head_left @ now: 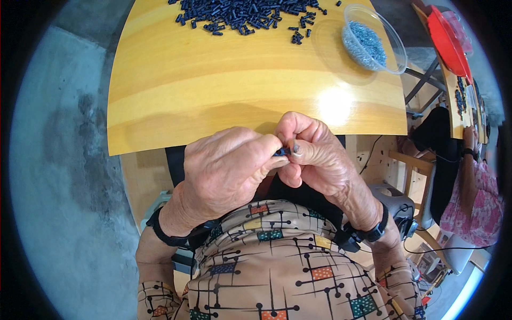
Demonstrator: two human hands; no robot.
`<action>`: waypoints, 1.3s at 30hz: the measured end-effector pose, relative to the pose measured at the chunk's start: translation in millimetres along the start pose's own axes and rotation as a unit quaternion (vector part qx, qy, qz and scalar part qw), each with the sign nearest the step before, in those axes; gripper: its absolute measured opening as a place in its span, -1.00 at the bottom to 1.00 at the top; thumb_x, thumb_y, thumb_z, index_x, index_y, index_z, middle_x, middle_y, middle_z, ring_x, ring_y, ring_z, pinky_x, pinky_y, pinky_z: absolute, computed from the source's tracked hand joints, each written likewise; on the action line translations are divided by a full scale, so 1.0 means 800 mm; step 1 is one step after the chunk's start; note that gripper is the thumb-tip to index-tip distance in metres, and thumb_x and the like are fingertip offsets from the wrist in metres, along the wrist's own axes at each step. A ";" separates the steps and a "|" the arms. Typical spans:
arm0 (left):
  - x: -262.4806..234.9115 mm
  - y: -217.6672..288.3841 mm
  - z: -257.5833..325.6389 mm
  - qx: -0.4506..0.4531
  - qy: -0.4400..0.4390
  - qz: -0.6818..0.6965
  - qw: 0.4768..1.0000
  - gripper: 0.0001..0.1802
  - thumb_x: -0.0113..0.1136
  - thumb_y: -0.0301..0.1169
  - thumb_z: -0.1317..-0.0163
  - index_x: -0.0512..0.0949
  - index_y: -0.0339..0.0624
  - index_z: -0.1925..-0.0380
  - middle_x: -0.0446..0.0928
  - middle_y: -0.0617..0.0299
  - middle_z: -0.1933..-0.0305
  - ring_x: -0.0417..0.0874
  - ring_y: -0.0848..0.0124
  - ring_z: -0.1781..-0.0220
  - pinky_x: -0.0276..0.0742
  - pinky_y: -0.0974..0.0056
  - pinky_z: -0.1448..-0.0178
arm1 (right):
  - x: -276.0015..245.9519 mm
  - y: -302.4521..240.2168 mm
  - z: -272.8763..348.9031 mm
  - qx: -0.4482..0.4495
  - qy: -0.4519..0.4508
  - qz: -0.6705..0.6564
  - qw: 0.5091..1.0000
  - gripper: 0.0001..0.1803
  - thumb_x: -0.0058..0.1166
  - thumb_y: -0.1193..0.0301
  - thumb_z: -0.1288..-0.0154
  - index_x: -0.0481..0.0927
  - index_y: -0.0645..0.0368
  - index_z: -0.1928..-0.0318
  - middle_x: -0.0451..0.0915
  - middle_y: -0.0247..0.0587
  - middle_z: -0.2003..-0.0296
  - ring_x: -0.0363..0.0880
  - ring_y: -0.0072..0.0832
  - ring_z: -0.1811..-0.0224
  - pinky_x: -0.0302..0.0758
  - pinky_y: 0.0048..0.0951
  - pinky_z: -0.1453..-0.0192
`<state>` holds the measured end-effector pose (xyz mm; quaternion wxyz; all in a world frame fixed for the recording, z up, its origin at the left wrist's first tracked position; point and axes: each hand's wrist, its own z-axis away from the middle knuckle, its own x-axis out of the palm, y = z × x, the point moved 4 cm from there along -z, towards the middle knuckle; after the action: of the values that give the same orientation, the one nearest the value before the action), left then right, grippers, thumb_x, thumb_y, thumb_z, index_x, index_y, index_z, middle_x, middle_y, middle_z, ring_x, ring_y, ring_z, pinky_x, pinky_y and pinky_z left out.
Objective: Manually assembling small black plastic tubes with blue caps in a manufacturing environment.
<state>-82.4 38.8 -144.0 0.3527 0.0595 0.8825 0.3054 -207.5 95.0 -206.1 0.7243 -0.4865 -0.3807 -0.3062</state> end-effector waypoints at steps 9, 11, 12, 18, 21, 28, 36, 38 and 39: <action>-0.001 0.002 -0.001 -0.003 0.002 -0.004 1.000 -0.79 0.35 -0.41 0.04 0.56 -0.28 0.44 0.46 0.15 0.64 0.50 0.31 0.64 0.36 0.33 0.57 | 0.003 -0.004 0.003 -0.001 0.033 0.035 0.999 -0.88 0.17 0.42 -0.21 0.49 0.15 0.32 0.54 -0.35 0.56 0.50 -0.64 0.64 0.47 -0.61 0.56; 0.001 0.002 -0.002 -0.009 0.002 0.001 1.000 -0.79 0.35 -0.41 0.03 0.56 -0.28 0.44 0.46 0.15 0.63 0.50 0.31 0.64 0.36 0.33 0.56 | 0.005 -0.007 0.002 0.008 0.042 0.041 0.998 -0.87 0.18 0.42 -0.20 0.49 0.15 0.33 0.54 -0.36 0.58 0.49 -0.66 0.64 0.45 -0.63 0.57; 0.002 0.000 -0.003 -0.022 -0.001 0.005 1.000 -0.80 0.34 -0.41 0.02 0.56 -0.27 0.45 0.46 0.15 0.63 0.50 0.31 0.64 0.37 0.34 0.56 | 0.003 -0.010 0.002 0.004 0.043 0.045 0.998 -0.87 0.18 0.42 -0.20 0.49 0.15 0.33 0.54 -0.36 0.58 0.49 -0.66 0.64 0.45 -0.63 0.57; 0.005 -0.009 -0.026 -0.004 0.009 0.012 1.000 -0.84 0.35 -0.49 0.07 0.59 -0.26 0.45 0.42 0.19 0.67 0.47 0.33 0.67 0.36 0.33 0.59 | 0.004 -0.037 -0.001 -0.066 0.073 0.141 0.985 -0.87 0.17 0.43 -0.21 0.49 0.17 0.33 0.53 -0.38 0.62 0.47 -0.70 0.64 0.42 -0.71 0.58; 0.008 -0.015 -0.031 -0.009 0.011 0.017 1.000 -0.85 0.34 -0.48 0.05 0.59 -0.26 0.45 0.41 0.18 0.67 0.47 0.32 0.67 0.35 0.32 0.59 | 0.001 -0.042 -0.001 -0.077 0.066 0.145 0.984 -0.88 0.16 0.44 -0.22 0.49 0.18 0.32 0.53 -0.37 0.62 0.47 -0.71 0.64 0.42 -0.72 0.58; 0.011 -0.022 -0.028 -0.018 0.025 0.014 0.999 -0.83 0.35 -0.42 0.03 0.59 -0.26 0.45 0.41 0.18 0.68 0.46 0.32 0.67 0.35 0.33 0.58 | 0.002 -0.043 -0.004 -0.049 0.049 0.094 0.993 -0.85 0.14 0.39 -0.25 0.49 0.18 0.28 0.55 -0.36 0.55 0.50 -0.69 0.60 0.45 -0.71 0.53; 0.010 -0.012 -0.026 -0.025 0.003 0.020 0.999 -0.82 0.35 -0.40 0.03 0.60 -0.23 0.44 0.42 0.19 0.67 0.49 0.33 0.65 0.38 0.34 0.56 | -0.005 -0.040 -0.006 -0.011 0.027 0.118 0.993 -0.82 0.15 0.36 -0.25 0.47 0.16 0.25 0.55 -0.38 0.55 0.52 -0.67 0.56 0.42 -0.69 0.52; 0.010 -0.012 -0.024 -0.030 -0.006 0.019 0.999 -0.82 0.35 -0.40 0.04 0.60 -0.23 0.44 0.42 0.19 0.67 0.50 0.33 0.65 0.38 0.34 0.56 | -0.006 -0.037 -0.005 0.004 -0.012 0.126 0.992 -0.80 0.15 0.34 -0.24 0.47 0.16 0.22 0.54 -0.39 0.55 0.51 -0.67 0.56 0.41 -0.69 0.53; 0.010 -0.010 -0.023 -0.022 -0.009 0.021 1.000 -0.82 0.35 -0.41 0.04 0.60 -0.23 0.43 0.42 0.19 0.67 0.50 0.33 0.65 0.37 0.34 0.57 | -0.006 -0.037 -0.005 0.005 -0.012 0.125 0.992 -0.80 0.15 0.34 -0.24 0.47 0.16 0.22 0.54 -0.39 0.55 0.51 -0.67 0.56 0.41 -0.69 0.53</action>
<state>-99.9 25.7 -143.3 0.3550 0.0731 0.8711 0.3314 -233.4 81.8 -197.4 0.7548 -0.5300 -0.3275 -0.2052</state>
